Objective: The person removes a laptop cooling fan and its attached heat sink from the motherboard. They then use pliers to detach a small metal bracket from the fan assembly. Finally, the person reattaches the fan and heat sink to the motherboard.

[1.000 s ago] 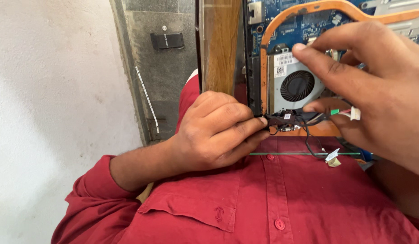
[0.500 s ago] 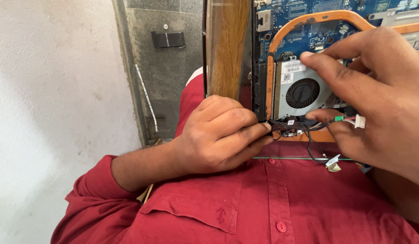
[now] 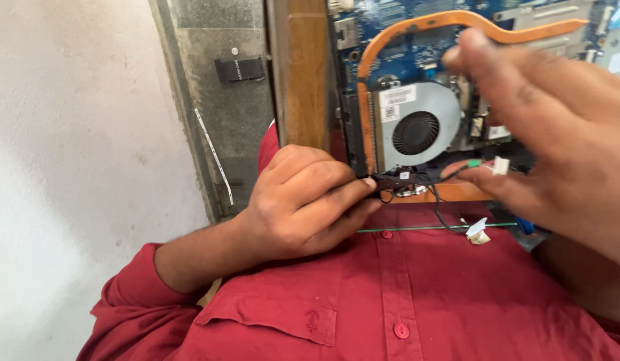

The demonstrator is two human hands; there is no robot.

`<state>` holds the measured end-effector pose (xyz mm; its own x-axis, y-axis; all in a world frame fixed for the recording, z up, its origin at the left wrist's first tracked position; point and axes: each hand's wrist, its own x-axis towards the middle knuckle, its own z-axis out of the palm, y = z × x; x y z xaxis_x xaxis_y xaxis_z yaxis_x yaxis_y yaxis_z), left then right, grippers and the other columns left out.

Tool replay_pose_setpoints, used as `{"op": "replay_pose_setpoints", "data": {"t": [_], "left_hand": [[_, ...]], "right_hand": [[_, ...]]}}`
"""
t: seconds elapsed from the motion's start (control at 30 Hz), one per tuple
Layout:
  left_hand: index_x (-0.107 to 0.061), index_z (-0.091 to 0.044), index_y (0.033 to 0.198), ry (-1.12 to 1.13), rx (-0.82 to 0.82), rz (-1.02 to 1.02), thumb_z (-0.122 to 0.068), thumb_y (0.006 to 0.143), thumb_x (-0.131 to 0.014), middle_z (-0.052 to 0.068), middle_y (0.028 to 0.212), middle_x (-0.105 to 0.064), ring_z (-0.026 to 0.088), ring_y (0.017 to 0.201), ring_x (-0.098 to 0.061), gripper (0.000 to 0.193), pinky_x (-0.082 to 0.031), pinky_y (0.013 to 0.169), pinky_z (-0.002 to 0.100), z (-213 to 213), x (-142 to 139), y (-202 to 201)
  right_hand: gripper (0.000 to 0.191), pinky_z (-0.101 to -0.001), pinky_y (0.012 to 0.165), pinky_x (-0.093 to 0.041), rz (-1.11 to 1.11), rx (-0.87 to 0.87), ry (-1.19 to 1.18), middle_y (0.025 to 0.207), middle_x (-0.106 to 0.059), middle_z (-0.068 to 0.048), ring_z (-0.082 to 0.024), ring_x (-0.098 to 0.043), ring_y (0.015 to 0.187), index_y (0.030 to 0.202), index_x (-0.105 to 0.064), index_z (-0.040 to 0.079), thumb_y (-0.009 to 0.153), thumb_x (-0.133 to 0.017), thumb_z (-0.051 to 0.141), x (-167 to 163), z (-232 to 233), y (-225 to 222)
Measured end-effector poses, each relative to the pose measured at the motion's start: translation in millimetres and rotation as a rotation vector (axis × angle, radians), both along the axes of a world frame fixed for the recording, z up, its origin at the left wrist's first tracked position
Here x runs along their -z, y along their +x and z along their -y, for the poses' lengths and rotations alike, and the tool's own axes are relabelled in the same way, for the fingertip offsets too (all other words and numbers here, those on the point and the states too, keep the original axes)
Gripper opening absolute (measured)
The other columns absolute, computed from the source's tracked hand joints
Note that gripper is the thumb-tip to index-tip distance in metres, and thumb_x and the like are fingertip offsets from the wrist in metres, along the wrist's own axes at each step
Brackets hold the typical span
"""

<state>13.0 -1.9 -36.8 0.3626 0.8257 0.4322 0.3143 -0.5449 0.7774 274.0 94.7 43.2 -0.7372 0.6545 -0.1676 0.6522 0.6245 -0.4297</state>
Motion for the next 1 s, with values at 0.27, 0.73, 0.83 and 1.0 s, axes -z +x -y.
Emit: {"op": "replay_pose_setpoints", "data": {"t": [0.27, 0.73, 0.83, 1.0], "left_hand": [[-0.072, -0.002, 0.105, 0.012, -0.022, -0.024, -0.009, 0.089, -0.091, 0.007, 0.098, -0.065, 0.024, 0.085, -0.065, 0.026, -0.050, 0.076, 0.037, 4.7, 1.2, 11.4], [-0.073, 0.001, 0.106, 0.128, 0.007, -0.096, -0.012, 0.095, -0.089, 0.007, 0.098, -0.065, 0.024, 0.086, -0.064, 0.023, -0.051, 0.075, 0.036, 7.8, 11.1, 11.4], [-0.073, 0.001, 0.104, 0.130, -0.005, -0.018, -0.018, 0.098, -0.087, 0.007, 0.095, -0.064, 0.023, 0.082, -0.063, 0.025, -0.049, 0.071, 0.036, -0.1, 5.1, 14.9], [-0.072, -0.003, 0.119, 0.165, -0.103, -0.171, -0.010, 0.099, -0.075, 0.006, 0.101, -0.061, 0.025, 0.095, -0.060, 0.022, -0.046, 0.081, 0.041, -17.1, -17.7, 12.8]], "right_hand": [[0.060, -0.0290, 0.065, -0.054, -0.035, 0.596, -0.057, 0.134, -0.061, -0.023, -0.022, -0.061, 0.084, 0.147, -0.050, -0.011, 0.094, -0.077, -0.009, -4.3, 55.3, 23.6], [0.018, -0.0313, 0.059, -0.049, -0.233, 0.238, 0.171, 0.087, -0.071, -0.009, -0.021, -0.066, 0.070, 0.093, -0.076, -0.001, 0.081, -0.088, 0.002, 26.1, 89.4, 3.0], [0.022, -0.0312, 0.058, -0.049, -0.231, 0.233, 0.219, 0.089, -0.071, -0.008, -0.021, -0.065, 0.071, 0.096, -0.077, 0.001, 0.081, -0.088, 0.012, 30.8, 90.8, -0.1], [0.036, -0.0343, 0.058, -0.051, -0.230, 0.207, 0.272, 0.089, -0.070, -0.011, -0.024, -0.063, 0.067, 0.095, -0.077, -0.003, 0.073, -0.091, 0.023, 31.2, 96.3, -3.3]]}}
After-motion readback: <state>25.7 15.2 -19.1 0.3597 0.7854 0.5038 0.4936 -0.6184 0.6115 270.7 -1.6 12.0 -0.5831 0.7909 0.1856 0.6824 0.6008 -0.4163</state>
